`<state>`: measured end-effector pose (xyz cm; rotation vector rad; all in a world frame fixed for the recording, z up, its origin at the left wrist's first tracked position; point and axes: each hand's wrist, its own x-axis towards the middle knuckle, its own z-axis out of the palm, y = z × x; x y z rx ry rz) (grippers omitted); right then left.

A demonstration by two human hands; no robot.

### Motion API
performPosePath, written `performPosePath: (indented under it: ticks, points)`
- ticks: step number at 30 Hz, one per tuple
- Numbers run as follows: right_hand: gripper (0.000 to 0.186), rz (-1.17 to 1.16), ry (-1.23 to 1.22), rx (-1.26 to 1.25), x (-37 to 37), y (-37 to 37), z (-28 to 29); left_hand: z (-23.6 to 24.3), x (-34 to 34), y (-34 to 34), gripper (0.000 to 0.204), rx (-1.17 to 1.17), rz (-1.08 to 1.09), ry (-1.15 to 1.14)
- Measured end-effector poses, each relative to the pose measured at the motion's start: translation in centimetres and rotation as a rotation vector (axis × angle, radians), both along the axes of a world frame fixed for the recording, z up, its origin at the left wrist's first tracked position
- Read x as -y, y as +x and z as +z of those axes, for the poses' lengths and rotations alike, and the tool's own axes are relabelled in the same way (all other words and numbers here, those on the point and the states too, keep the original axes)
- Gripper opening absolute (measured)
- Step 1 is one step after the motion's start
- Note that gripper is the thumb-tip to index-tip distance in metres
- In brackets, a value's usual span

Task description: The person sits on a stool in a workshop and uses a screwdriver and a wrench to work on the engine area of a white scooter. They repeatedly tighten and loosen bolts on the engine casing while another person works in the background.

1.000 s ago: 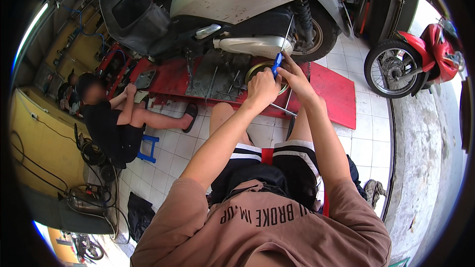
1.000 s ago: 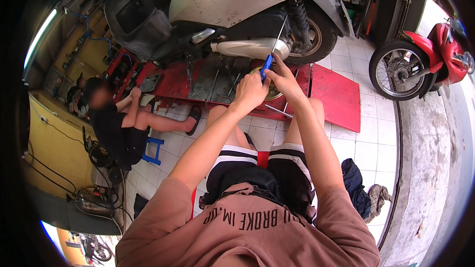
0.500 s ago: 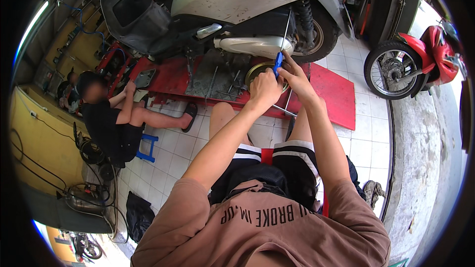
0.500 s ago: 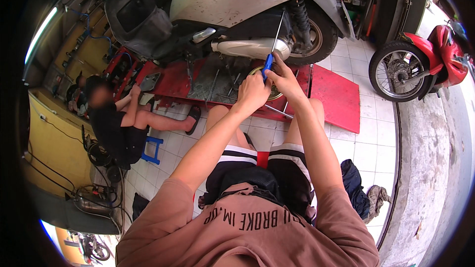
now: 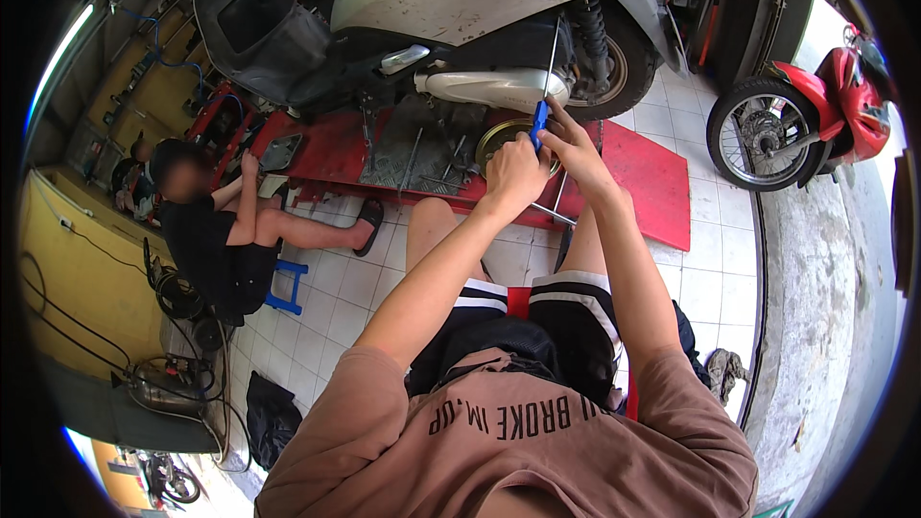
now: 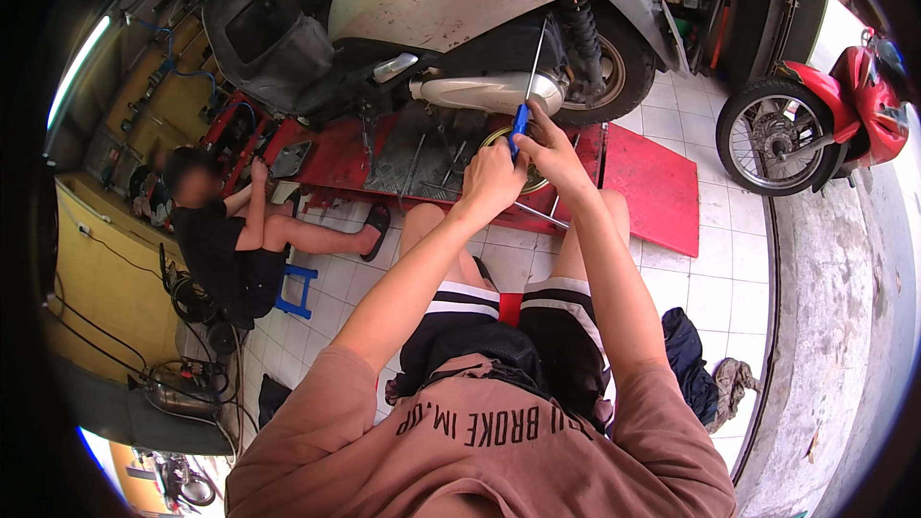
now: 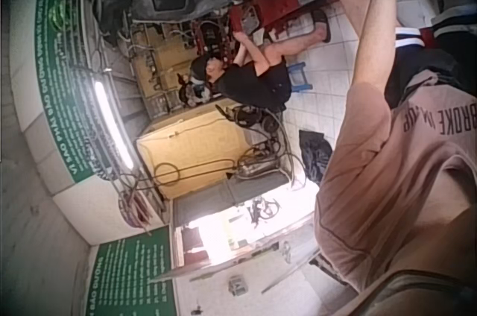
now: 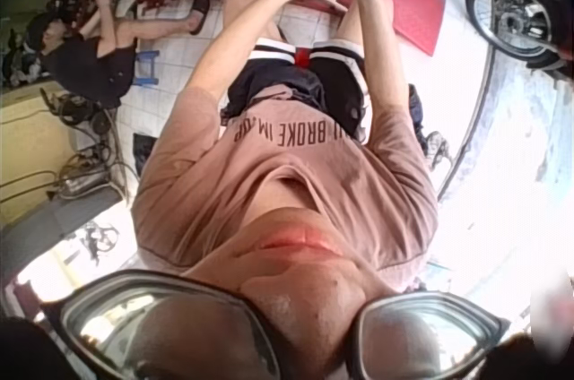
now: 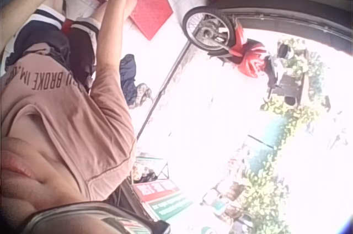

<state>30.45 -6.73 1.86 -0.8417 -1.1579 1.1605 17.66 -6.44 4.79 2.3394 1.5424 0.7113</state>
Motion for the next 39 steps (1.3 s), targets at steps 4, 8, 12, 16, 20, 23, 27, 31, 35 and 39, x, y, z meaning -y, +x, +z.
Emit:
performPosePath:
  ticks: [4,8,12,16,20,23,27,31,35,39]
  points:
    - [0.066,0.004,-0.009,-0.011,0.1,0.0,0.1,0.0,0.0,0.0,0.033,0.002,-0.003,0.004]
    - [0.065,0.004,0.005,-0.018,-0.1,0.2,0.0,0.0,0.0,0.0,0.033,0.000,-0.007,0.019]
    - [0.069,-0.034,0.012,-0.045,0.0,0.3,0.1,0.0,-0.1,0.3,0.033,-0.007,-0.012,0.014]
    - [0.068,-0.031,-0.012,-0.048,0.4,0.2,0.7,0.8,0.0,0.2,0.036,-0.023,-0.001,0.019]
    - [0.062,0.034,-0.079,-0.115,0.8,-0.1,1.6,2.7,0.1,-0.6,0.041,-0.025,0.004,-0.008]
    - [0.057,0.035,-0.018,-0.248,2.0,0.0,3.2,4.3,-0.2,-0.2,0.041,0.141,-0.044,-0.059]
    - [0.054,0.093,0.023,-0.382,1.5,1.0,2.7,3.7,-2.4,0.9,0.027,1.029,-0.300,-0.889]
    - [0.047,0.311,-0.041,-0.499,-0.4,1.2,1.8,4.5,-2.0,0.2,0.031,1.299,-0.410,-1.296]
    - [0.048,0.253,-0.081,-0.724,-1.9,0.3,3.2,3.3,-1.8,1.0,0.030,1.632,-0.544,-1.502]
    - [0.051,0.600,0.009,-0.788,-3.9,2.1,1.6,4.3,-1.5,1.1,0.029,1.769,-0.659,-1.622]
